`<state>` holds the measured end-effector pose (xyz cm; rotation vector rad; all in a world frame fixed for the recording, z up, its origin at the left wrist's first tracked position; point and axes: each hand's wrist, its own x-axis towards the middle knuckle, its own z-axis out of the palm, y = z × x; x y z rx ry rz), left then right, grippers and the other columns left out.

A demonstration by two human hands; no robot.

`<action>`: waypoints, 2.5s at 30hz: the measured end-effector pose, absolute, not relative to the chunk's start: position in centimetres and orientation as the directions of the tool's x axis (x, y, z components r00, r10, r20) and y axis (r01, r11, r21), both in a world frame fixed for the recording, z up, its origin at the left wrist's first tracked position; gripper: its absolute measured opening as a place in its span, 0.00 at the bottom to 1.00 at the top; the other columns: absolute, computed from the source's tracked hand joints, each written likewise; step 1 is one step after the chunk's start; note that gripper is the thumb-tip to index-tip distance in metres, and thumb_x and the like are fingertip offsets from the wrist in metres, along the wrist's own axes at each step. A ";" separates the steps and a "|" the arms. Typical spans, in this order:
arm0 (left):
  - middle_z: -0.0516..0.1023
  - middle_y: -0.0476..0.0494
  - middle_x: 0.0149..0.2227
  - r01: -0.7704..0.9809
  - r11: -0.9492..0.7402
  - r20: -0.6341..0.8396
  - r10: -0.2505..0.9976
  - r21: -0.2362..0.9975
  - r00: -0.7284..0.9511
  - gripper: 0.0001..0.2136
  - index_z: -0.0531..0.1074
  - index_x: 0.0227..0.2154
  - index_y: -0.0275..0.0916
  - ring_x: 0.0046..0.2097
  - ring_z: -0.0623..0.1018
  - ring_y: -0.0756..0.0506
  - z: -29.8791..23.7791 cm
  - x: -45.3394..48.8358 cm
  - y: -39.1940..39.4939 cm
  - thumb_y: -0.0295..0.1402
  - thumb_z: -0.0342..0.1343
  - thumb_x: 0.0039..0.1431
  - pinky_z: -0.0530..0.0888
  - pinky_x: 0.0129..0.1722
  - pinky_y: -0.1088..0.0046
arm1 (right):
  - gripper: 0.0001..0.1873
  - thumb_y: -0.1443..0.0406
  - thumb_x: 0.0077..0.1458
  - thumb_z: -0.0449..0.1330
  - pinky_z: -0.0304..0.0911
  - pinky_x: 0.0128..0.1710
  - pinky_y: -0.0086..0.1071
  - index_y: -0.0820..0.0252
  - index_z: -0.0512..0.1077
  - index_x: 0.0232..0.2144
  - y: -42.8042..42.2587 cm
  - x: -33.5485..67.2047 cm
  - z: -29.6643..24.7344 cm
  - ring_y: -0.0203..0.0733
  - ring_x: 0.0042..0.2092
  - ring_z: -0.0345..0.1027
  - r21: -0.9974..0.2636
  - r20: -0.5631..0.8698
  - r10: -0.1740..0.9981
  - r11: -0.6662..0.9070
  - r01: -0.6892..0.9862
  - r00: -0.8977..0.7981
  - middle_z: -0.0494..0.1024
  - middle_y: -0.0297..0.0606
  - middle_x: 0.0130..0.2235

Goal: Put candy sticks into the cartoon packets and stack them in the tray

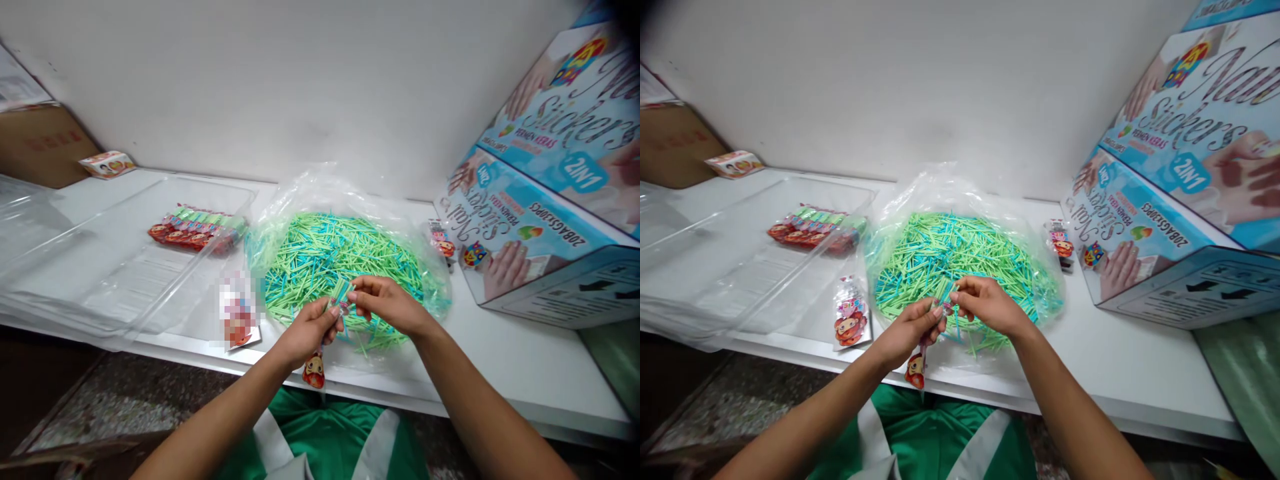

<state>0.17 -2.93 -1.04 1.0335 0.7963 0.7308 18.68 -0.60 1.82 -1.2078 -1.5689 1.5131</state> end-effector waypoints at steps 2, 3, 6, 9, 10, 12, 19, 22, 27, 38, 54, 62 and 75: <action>0.66 0.52 0.23 -0.153 0.324 -0.210 0.840 0.933 0.501 0.14 0.64 0.27 0.36 0.21 0.61 0.56 -1.6 0.4 -3.1 0.43 0.52 0.57 0.56 0.21 0.79 | 0.15 0.55 0.49 0.62 0.56 0.22 0.26 0.62 0.69 0.31 -1.1 18.4 0.7 0.30 0.22 0.60 -0.985 -0.148 0.944 -0.115 0.128 -0.296 0.69 0.28 0.22; 0.66 0.52 0.24 -0.156 0.314 -0.202 0.847 0.937 0.491 0.14 0.64 0.28 0.36 0.21 0.62 0.56 -1.8 0.4 -3.1 0.43 0.51 0.58 0.56 0.21 0.79 | 0.15 0.55 0.49 0.62 0.56 0.22 0.26 0.62 0.70 0.30 -1.2 18.3 0.3 0.30 0.22 0.60 -0.986 -0.146 0.951 -0.118 0.117 -0.274 0.69 0.28 0.22; 0.67 0.51 0.25 -0.169 0.297 -0.187 0.861 0.940 0.473 0.13 0.63 0.29 0.36 0.22 0.62 0.56 -2.3 0.6 -3.3 0.43 0.50 0.59 0.56 0.22 0.79 | 0.14 0.56 0.47 0.63 0.56 0.22 0.26 0.62 0.72 0.30 -1.3 18.2 0.0 0.30 0.22 0.61 -0.988 -0.138 0.960 -0.116 0.102 -0.243 0.70 0.29 0.22; 0.67 0.51 0.25 -0.183 0.314 -0.192 0.853 0.932 0.485 0.13 0.63 0.29 0.36 0.22 0.62 0.56 -2.3 0.6 -3.4 0.42 0.50 0.59 0.56 0.22 0.78 | 0.14 0.57 0.47 0.63 0.56 0.22 0.26 0.61 0.72 0.31 -1.4 18.3 0.3 0.31 0.22 0.61 -0.989 -0.132 0.962 -0.111 0.100 -0.238 0.71 0.29 0.22; 0.68 0.51 0.25 -0.189 0.320 -0.193 0.849 0.928 0.491 0.13 0.63 0.29 0.36 0.22 0.62 0.56 -2.3 0.6 -3.4 0.42 0.50 0.59 0.56 0.22 0.78 | 0.13 0.57 0.48 0.62 0.56 0.22 0.26 0.61 0.73 0.32 -1.4 18.4 0.5 0.31 0.22 0.61 -0.988 -0.133 0.961 -0.110 0.104 -0.242 0.71 0.29 0.22; 0.68 0.51 0.26 -0.200 0.327 -0.192 0.846 0.924 0.498 0.13 0.63 0.29 0.36 0.22 0.62 0.56 -2.2 0.6 -3.4 0.42 0.50 0.60 0.56 0.22 0.78 | 0.12 0.57 0.49 0.61 0.56 0.22 0.27 0.61 0.72 0.31 -1.5 18.3 0.8 0.31 0.22 0.61 -0.986 -0.138 0.961 -0.110 0.123 -0.242 0.70 0.29 0.21; 0.68 0.50 0.27 -0.211 0.344 -0.205 0.847 0.915 0.491 0.11 0.64 0.31 0.36 0.23 0.63 0.56 -2.1 1.2 -3.5 0.40 0.50 0.60 0.58 0.23 0.79 | 0.05 0.63 0.51 0.56 0.57 0.22 0.27 0.60 0.68 0.29 -1.9 17.7 1.2 0.31 0.20 0.60 -0.966 -0.122 0.977 -0.076 0.247 -0.177 0.70 0.28 0.20; 0.68 0.50 0.26 -0.204 0.335 -0.205 0.854 0.920 0.477 0.12 0.64 0.31 0.36 0.22 0.62 0.56 -2.0 1.3 -3.5 0.41 0.50 0.59 0.57 0.22 0.79 | 0.06 0.64 0.53 0.54 0.57 0.22 0.27 0.60 0.68 0.32 -2.1 17.6 1.1 0.31 0.21 0.60 -0.963 -0.100 0.979 -0.049 0.266 -0.180 0.70 0.28 0.21; 0.68 0.51 0.26 -0.202 0.331 -0.206 0.860 0.922 0.467 0.11 0.63 0.30 0.36 0.22 0.62 0.56 -1.9 1.2 -3.5 0.40 0.51 0.59 0.56 0.21 0.79 | 0.08 0.60 0.55 0.55 0.57 0.24 0.27 0.59 0.68 0.32 -2.4 17.6 1.2 0.32 0.22 0.61 -0.954 -0.038 0.981 0.021 0.298 -0.190 0.68 0.28 0.21; 0.70 0.50 0.26 -0.218 0.382 -0.229 0.829 0.898 0.510 0.14 0.64 0.30 0.36 0.21 0.63 0.56 -2.7 1.1 -3.9 0.44 0.52 0.57 0.57 0.21 0.79 | 0.09 0.68 0.50 0.53 0.59 0.28 0.28 0.60 0.68 0.36 -2.2 17.0 0.9 0.34 0.28 0.62 -0.923 0.036 0.995 0.068 0.378 -0.092 0.69 0.31 0.27; 0.71 0.49 0.27 -0.224 0.401 -0.225 0.805 0.888 0.548 0.14 0.63 0.30 0.36 0.21 0.63 0.56 -2.6 1.0 -3.9 0.43 0.52 0.58 0.55 0.21 0.79 | 0.12 0.63 0.53 0.55 0.62 0.35 0.31 0.61 0.70 0.40 -2.9 16.5 1.2 0.37 0.34 0.67 -0.952 0.019 0.996 0.047 0.303 -0.093 0.74 0.35 0.32; 0.71 0.49 0.26 -0.254 0.454 -0.231 0.768 0.854 0.597 0.14 0.64 0.31 0.36 0.21 0.63 0.56 -2.2 0.8 -4.0 0.43 0.54 0.56 0.56 0.21 0.79 | 0.09 0.61 0.54 0.56 0.62 0.30 0.29 0.59 0.70 0.34 -3.0 16.6 1.8 0.35 0.30 0.65 -0.961 0.022 0.988 0.063 0.268 -0.153 0.71 0.31 0.28; 0.71 0.47 0.26 -0.241 0.469 -0.237 0.749 0.850 0.618 0.14 0.66 0.31 0.35 0.21 0.64 0.57 -2.1 0.5 -4.0 0.42 0.55 0.56 0.56 0.21 0.79 | 0.05 0.63 0.54 0.54 0.57 0.27 0.28 0.59 0.68 0.31 -3.1 16.7 1.6 0.33 0.26 0.60 -0.933 0.026 0.990 0.073 0.352 -0.137 0.66 0.29 0.25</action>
